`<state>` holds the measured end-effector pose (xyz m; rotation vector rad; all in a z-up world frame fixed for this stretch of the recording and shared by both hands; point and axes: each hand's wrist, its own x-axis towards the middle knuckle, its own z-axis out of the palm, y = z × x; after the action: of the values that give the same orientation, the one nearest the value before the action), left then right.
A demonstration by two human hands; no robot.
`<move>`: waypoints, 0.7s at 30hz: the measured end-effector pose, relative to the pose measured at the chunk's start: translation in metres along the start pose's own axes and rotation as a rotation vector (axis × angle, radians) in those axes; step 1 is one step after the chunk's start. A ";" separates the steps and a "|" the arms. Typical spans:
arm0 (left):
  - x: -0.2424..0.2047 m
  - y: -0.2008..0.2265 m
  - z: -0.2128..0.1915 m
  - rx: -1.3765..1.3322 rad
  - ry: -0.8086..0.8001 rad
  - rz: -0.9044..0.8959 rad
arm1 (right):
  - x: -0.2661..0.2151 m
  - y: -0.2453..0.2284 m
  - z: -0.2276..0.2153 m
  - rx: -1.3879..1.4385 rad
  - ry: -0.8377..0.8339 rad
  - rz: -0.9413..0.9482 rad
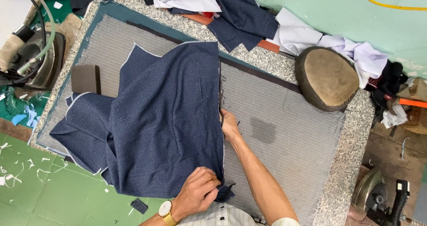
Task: The person cuts a piece of dark blue fabric using large shears on a sewing machine table and then on a cutting mat. They trim the edges of the fabric, move it between work surfaces, and finally sweep the cut scraps off the mat with a red brush.
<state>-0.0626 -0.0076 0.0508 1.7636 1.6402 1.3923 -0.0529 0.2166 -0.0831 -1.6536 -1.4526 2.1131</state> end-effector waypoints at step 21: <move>0.002 0.001 0.004 0.008 0.024 0.018 | -0.014 -0.053 0.001 -0.196 0.044 -0.024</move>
<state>-0.0586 -0.0046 0.0505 1.7773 1.6482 1.4222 -0.0714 0.2369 -0.0360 -1.7247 -1.7038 1.9639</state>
